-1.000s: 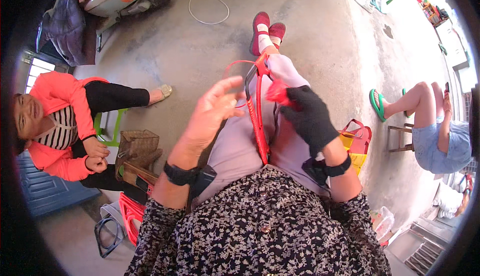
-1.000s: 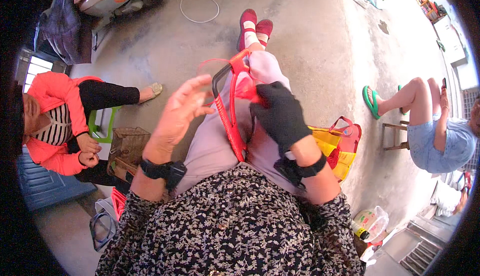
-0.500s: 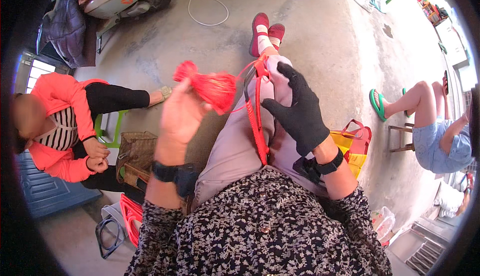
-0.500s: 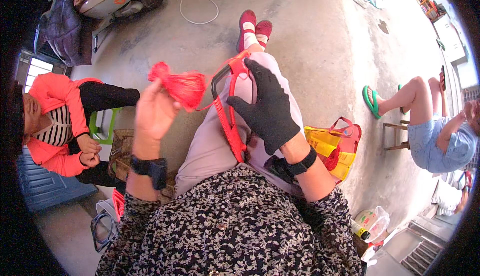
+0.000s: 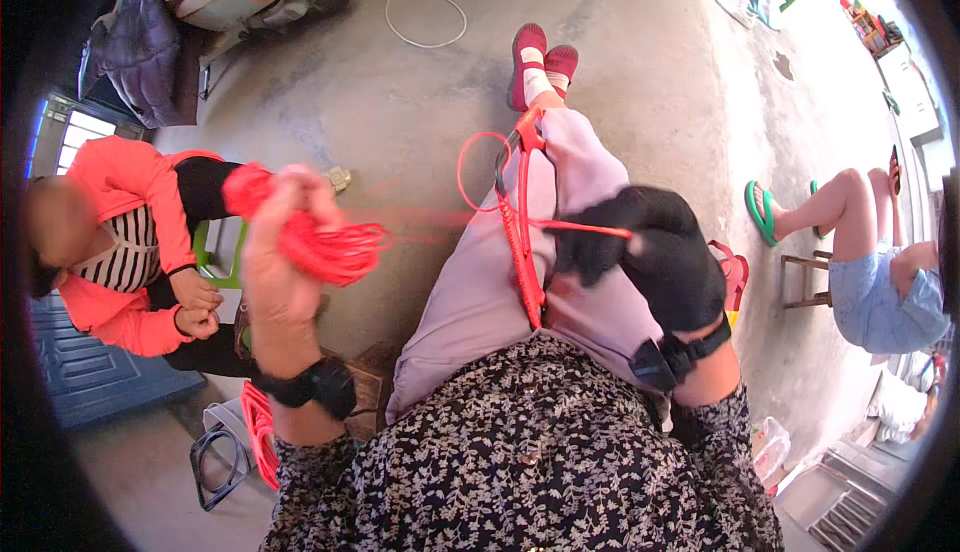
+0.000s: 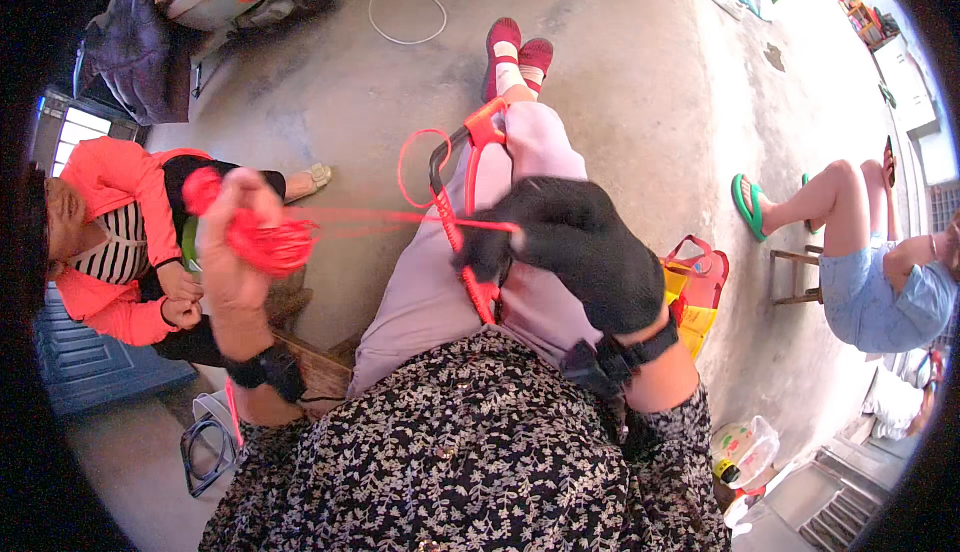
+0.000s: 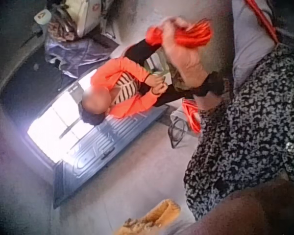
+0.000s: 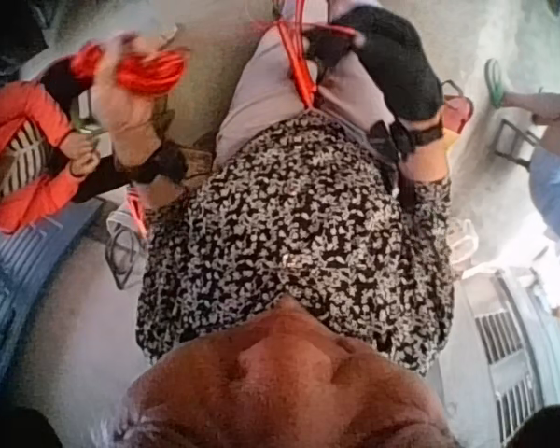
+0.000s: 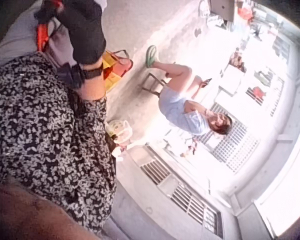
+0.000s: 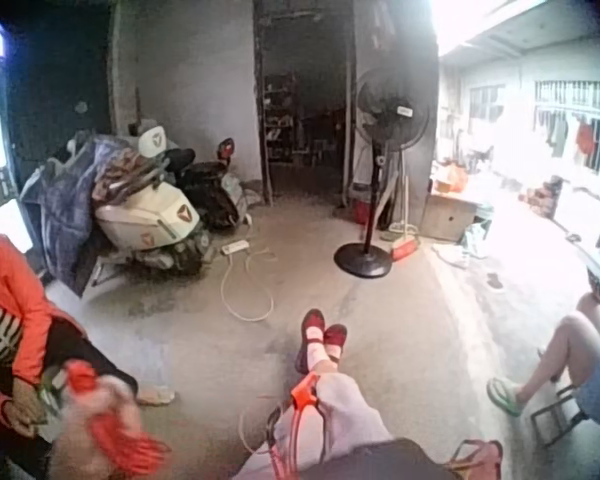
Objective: The person wraps red cord around a black frame by hand, repeatedly looping the cord through the center and pulling it tight. They continue threading the cord from a bundle around the frame's edges to cover the structure.
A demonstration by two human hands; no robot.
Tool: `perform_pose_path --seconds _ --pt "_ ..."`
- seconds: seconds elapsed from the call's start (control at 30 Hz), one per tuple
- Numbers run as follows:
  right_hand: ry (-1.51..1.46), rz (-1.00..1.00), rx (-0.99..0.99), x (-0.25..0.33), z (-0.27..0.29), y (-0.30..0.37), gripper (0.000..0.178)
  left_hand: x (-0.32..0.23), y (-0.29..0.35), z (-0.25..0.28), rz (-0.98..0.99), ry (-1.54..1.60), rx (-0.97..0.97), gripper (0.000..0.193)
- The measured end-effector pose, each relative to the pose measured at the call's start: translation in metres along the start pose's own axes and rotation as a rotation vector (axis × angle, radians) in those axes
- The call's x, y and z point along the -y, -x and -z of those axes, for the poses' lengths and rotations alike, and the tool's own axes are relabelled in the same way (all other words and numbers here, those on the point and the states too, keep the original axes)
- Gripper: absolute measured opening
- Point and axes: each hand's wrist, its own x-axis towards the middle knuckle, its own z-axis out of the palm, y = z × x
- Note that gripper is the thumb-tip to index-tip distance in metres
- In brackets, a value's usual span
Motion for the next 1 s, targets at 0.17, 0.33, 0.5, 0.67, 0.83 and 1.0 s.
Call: perform_pose_path --seconds 0.17,0.33,0.5,0.67,0.83,1.0 --pt "-0.232 -0.007 -0.109 -0.001 -0.018 0.049 0.023 0.072 -0.017 -0.009 0.197 -0.299 0.186 0.02" --pt "-0.244 -0.133 -0.123 0.015 -0.021 0.09 0.026 0.11 -0.012 -0.041 0.156 -0.398 0.225 0.023" --pt "0.121 -0.368 0.092 0.057 -0.015 0.107 0.024 0.13 -0.015 -0.047 0.098 -0.51 0.165 0.027" --pt "0.165 -0.383 -0.224 0.054 -0.023 0.142 0.017 0.13 -0.017 -0.043 0.083 -0.453 0.171 0.021" --pt "1.213 -0.179 -0.567 0.051 -0.01 0.092 0.02 0.105 -0.028 -0.019 0.133 -0.295 0.134 0.033" --pt "1.269 0.119 -0.558 -0.009 0.048 0.019 0.031 0.082 -0.041 -0.008 0.03 -0.251 0.209 0.035"
